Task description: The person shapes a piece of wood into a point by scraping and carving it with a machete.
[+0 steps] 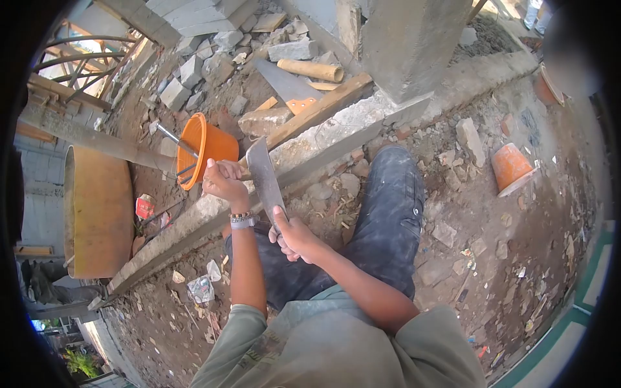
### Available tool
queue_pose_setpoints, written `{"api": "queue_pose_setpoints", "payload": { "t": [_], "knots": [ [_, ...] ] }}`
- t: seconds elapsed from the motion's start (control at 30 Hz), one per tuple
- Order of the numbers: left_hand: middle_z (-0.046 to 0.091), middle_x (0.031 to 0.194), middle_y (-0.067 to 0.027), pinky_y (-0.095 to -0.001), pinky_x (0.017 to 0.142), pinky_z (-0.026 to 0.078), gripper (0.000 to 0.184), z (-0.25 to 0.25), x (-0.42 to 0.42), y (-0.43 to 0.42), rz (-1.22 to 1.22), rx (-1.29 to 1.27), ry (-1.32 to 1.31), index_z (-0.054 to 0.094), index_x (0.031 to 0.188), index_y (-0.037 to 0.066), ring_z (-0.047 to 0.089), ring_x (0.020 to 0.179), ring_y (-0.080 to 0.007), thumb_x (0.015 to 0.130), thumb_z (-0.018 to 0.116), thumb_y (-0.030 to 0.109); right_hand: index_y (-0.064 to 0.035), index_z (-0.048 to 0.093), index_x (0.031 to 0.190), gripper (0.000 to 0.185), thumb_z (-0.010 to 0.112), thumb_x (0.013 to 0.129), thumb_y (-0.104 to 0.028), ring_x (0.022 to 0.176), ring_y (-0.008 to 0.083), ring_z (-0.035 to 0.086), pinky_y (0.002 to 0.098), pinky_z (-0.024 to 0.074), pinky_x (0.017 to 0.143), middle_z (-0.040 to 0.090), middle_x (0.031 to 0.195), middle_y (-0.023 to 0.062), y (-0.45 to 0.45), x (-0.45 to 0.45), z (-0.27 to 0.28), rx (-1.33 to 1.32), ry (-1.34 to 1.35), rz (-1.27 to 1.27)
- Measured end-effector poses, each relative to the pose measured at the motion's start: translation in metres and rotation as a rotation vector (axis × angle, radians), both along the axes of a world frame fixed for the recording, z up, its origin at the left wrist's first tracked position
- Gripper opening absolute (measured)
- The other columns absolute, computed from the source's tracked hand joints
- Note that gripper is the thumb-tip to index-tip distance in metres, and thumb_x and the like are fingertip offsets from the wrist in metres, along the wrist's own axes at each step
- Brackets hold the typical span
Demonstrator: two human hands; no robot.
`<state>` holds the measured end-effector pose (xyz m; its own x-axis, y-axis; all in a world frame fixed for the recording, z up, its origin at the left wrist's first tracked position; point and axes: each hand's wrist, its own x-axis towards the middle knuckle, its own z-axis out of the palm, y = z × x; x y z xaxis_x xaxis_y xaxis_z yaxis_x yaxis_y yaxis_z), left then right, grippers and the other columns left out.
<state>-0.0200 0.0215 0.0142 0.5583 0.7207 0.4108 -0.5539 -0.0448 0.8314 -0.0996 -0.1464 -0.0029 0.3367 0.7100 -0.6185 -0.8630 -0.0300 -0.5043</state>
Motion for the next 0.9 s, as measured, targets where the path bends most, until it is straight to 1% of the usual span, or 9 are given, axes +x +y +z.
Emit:
{"api": "queue_pose_setpoints", "payload": {
  "t": [0.2,0.37,0.5,0.57,0.6,0.67,0.77,0.8,0.9],
  "knots": [
    [0.040,0.048,-0.0038,-0.0297,0.041,0.035,0.047,-0.001,-0.007,0.008,-0.105,0.005,-0.024,0.034,0.058,0.008,0.039,0.041,-0.0134,0.102,0.046,0.020,-0.0078,0.048,0.078,0.071,0.032,0.098,-0.074,0.039,0.0049,0.018,0.0255,0.0185,0.037,0.022,0.053,-0.0097,0.020,0.026,-0.014,0.050,-0.041,-0.027],
    [0.039,0.047,-0.0051,-0.0335,0.043,0.039,0.046,0.003,-0.010,0.003,-0.064,0.091,-0.006,0.035,0.058,0.010,0.040,0.039,-0.0164,0.100,0.048,0.022,-0.0077,0.050,0.079,0.069,0.035,0.098,-0.073,0.040,0.0039,0.017,0.0241,0.0175,0.037,0.021,0.053,-0.0104,0.031,0.048,-0.006,0.093,-0.009,-0.051],
    [0.039,0.046,-0.0052,-0.0320,0.041,0.039,0.046,0.000,-0.002,0.009,-0.041,0.030,-0.020,0.035,0.058,0.010,0.039,0.038,-0.0157,0.100,0.049,0.023,-0.0074,0.050,0.079,0.068,0.035,0.099,-0.071,0.040,0.0038,0.018,0.0235,0.0190,0.037,0.022,0.053,-0.0098,0.010,0.019,0.001,0.058,-0.043,-0.001],
    [0.039,0.046,-0.0052,-0.0310,0.041,0.039,0.046,-0.007,0.000,0.021,-0.069,-0.014,-0.024,0.034,0.058,0.010,0.039,0.038,-0.0153,0.099,0.049,0.023,-0.0037,0.057,0.086,0.070,0.034,0.101,-0.068,0.038,0.0049,0.022,0.0245,0.0215,0.036,0.025,0.052,-0.0090,-0.009,0.008,0.000,-0.002,-0.097,0.083],
    [0.041,0.047,-0.0043,-0.0285,0.038,0.035,0.046,-0.004,0.001,0.017,-0.088,-0.042,-0.076,0.036,0.058,0.008,0.037,0.038,-0.0122,0.100,0.050,0.020,-0.0013,0.058,0.089,0.068,0.036,0.102,-0.064,0.039,0.0087,0.031,0.0278,0.0280,0.038,0.032,0.053,-0.0050,-0.017,0.010,0.000,-0.069,-0.227,0.106],
    [0.040,0.047,-0.0048,-0.0299,0.040,0.038,0.046,0.001,0.002,0.010,-0.101,0.055,-0.024,0.035,0.058,0.009,0.038,0.038,-0.0139,0.101,0.048,0.021,0.0036,0.061,0.096,0.066,0.039,0.104,-0.058,0.043,0.0163,0.048,0.0344,0.0409,0.044,0.045,0.055,0.0029,-0.031,0.011,-0.004,-0.195,-0.478,0.157],
    [0.040,0.047,-0.0048,-0.0303,0.041,0.039,0.046,0.001,0.003,0.008,-0.096,0.091,-0.004,0.035,0.058,0.008,0.039,0.039,-0.0141,0.101,0.048,0.021,0.0042,0.064,0.102,0.058,0.045,0.104,-0.050,0.063,0.0254,0.063,0.0398,0.0494,0.063,0.059,0.070,0.0138,-0.035,0.020,-0.017,-0.322,-0.990,-0.035],
    [0.041,0.048,-0.0046,-0.0296,0.040,0.038,0.047,0.004,0.003,0.007,-0.082,0.068,-0.008,0.036,0.058,0.008,0.039,0.039,-0.0133,0.101,0.049,0.020,0.0033,0.065,0.104,0.050,0.051,0.103,-0.044,0.075,0.0294,0.064,0.0430,0.0491,0.073,0.063,0.083,0.0188,-0.040,0.028,-0.004,-0.409,-0.974,0.007],
    [0.041,0.048,-0.0040,-0.0291,0.039,0.037,0.047,0.003,0.005,0.007,-0.067,0.017,-0.019,0.037,0.058,0.007,0.040,0.040,-0.0125,0.101,0.049,0.020,0.0049,0.064,0.106,0.046,0.053,0.104,-0.040,0.075,0.0275,0.065,0.0420,0.0495,0.073,0.065,0.085,0.0204,-0.041,0.041,0.012,-0.302,-1.240,-0.135]
  ]
}}
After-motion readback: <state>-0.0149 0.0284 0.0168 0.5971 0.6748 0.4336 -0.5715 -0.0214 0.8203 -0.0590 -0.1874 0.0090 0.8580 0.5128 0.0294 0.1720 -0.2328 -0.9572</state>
